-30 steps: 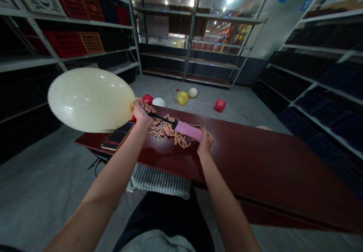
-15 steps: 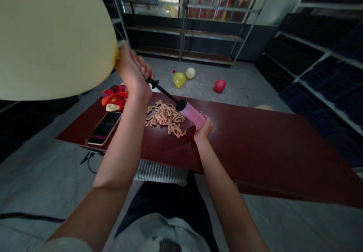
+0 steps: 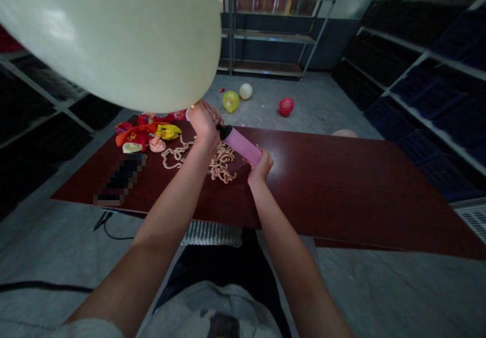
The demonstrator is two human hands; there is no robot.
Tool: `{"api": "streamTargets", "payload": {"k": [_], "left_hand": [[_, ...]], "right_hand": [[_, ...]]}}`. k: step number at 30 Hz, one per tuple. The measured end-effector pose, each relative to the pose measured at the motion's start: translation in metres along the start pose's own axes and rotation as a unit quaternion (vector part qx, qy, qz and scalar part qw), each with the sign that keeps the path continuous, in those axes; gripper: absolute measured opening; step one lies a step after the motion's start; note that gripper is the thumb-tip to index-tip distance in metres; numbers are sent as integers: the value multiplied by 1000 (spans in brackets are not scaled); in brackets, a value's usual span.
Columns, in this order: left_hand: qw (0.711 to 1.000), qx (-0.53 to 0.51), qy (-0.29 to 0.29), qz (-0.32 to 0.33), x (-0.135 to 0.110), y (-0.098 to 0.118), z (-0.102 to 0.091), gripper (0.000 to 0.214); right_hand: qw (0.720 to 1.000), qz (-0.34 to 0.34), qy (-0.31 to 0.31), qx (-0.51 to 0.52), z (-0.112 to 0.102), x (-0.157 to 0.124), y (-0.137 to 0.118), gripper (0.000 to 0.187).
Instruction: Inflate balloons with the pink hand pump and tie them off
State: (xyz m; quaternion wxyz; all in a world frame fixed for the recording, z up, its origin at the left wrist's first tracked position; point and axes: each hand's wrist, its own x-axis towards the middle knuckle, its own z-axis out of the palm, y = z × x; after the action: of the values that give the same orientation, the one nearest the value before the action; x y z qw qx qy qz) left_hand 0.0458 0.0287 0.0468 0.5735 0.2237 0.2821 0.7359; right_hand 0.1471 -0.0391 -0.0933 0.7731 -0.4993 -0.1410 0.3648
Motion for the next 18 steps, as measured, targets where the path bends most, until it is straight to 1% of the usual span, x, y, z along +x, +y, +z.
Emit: {"api": "streamTargets", "payload": {"k": [2,5,8,11,14,18], "left_hand": [[1000,-8,10,10,2,9,-14,44],[999,-19,43,19,1,21,-36,44],[997,-42,68,9,2,32,-58,45],[995,-71,76,6,5,45,-77,44],[993,-79,83,18,7,64,-89,41],[992,-77,94,42,5,99,-95,41]], "right_hand": [[998,-41,-27,-50,1,-1,1,31],[988,-100,-58,-104,1,-3,2,35],[980,-131,-75,-127,0,-6,0,36],[974,-157,-76,-148,-3,-8,-1,37],[970,-171,-71,-158,-6,-8,-1,36],[970,-176,-63,-158,-7,-9,-1,37]]}}
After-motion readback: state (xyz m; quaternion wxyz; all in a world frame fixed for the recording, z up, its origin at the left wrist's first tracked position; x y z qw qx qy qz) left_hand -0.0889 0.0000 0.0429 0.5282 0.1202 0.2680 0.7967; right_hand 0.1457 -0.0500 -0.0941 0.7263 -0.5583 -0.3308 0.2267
